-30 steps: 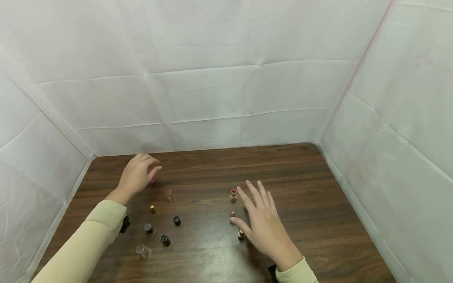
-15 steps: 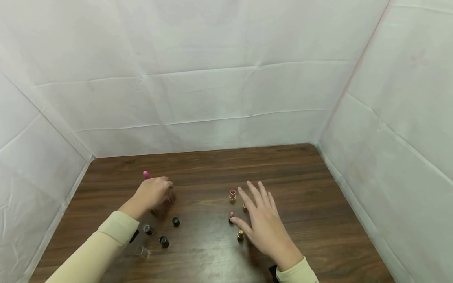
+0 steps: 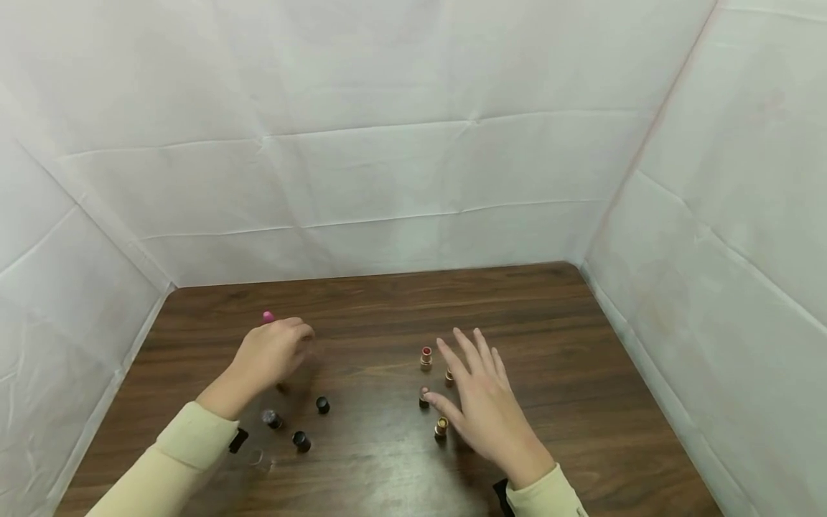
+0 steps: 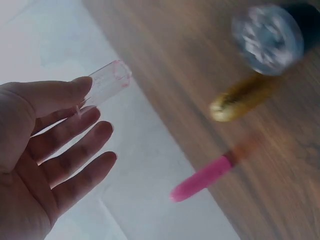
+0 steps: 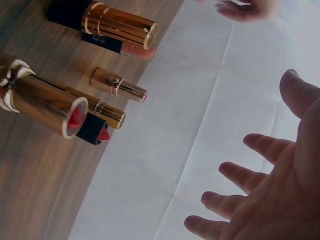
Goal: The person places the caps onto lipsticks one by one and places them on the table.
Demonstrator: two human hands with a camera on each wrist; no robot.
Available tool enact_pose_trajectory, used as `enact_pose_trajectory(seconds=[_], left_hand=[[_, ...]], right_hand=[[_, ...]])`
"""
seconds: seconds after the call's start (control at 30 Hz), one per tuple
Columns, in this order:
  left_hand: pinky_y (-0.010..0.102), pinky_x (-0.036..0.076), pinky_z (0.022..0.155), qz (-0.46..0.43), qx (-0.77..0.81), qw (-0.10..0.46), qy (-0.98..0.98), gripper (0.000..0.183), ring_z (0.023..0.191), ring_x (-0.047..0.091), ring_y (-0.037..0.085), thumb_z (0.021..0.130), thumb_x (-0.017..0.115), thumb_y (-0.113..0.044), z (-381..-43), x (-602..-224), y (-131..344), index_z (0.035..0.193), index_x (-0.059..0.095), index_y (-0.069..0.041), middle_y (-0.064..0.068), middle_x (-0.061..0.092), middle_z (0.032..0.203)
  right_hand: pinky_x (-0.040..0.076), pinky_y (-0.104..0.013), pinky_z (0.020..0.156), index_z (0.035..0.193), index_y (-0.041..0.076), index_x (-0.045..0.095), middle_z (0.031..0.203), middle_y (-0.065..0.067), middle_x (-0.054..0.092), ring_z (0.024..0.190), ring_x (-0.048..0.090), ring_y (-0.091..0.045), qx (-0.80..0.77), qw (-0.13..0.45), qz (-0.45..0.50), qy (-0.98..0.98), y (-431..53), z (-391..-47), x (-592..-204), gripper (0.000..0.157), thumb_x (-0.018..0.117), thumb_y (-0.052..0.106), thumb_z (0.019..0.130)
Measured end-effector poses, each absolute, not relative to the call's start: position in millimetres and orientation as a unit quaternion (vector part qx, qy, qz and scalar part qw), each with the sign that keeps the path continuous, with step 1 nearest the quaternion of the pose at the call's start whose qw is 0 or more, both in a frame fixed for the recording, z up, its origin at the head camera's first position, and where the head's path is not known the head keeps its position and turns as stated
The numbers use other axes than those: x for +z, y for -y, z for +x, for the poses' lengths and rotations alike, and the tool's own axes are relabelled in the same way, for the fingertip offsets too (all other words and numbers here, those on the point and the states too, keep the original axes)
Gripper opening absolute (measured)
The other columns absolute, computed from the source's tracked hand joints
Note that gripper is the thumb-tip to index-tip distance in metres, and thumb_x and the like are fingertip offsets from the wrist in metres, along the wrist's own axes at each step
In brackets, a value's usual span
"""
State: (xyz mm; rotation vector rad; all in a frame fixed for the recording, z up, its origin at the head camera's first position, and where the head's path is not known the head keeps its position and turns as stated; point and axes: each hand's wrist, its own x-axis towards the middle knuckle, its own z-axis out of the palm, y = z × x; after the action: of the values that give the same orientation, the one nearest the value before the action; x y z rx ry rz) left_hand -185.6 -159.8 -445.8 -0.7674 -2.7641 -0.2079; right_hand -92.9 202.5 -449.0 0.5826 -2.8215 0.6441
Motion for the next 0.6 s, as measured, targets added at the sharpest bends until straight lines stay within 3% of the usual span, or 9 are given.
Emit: enact_pose_trajectory(seconds=[0.23, 0.4, 0.6], left_hand=[[0.039, 0.062, 0.063, -0.227, -0.162, 0.135, 0.951, 0.023, 0.078, 0.074, 0.022, 0.087, 0.090, -0.010, -162, -429, 166, 0.106, 0.078, -0.006, 0.007, 0.079, 0.095], [0.038, 0.064, 0.066, -0.220, -0.261, 0.160, 0.926, 0.034, 0.077, 0.075, 0.019, 0.086, 0.089, -0.004, -147, -428, 179, 0.118, 0.079, -0.005, 0.006, 0.080, 0.096], [0.036, 0.066, 0.067, -0.207, -0.324, 0.192, 0.903, 0.029, 0.076, 0.071, 0.014, 0.084, 0.089, 0.003, -126, -429, 190, 0.111, 0.081, -0.004, 0.004, 0.078, 0.094]], right_hand=[[0.017, -0.074, 0.125, 0.166, 0.016, 0.037, 0.174, -0.013, 0.027, 0.162, 0.011, -0.045, 0.209, 0.086, 0.203, 0.953, -203, -101, -445, 0.080, 0.073, 0.046, 0.101], [0.020, -0.075, 0.123, 0.166, 0.014, 0.038, 0.170, -0.018, 0.034, 0.161, 0.017, -0.047, 0.199, 0.090, 0.213, 0.952, -203, -109, -441, 0.080, 0.074, 0.045, 0.101], [0.028, -0.073, 0.122, 0.164, 0.012, 0.041, 0.165, -0.020, 0.041, 0.157, 0.027, -0.047, 0.190, 0.079, 0.218, 0.954, -207, -122, -437, 0.078, 0.076, 0.042, 0.101]])
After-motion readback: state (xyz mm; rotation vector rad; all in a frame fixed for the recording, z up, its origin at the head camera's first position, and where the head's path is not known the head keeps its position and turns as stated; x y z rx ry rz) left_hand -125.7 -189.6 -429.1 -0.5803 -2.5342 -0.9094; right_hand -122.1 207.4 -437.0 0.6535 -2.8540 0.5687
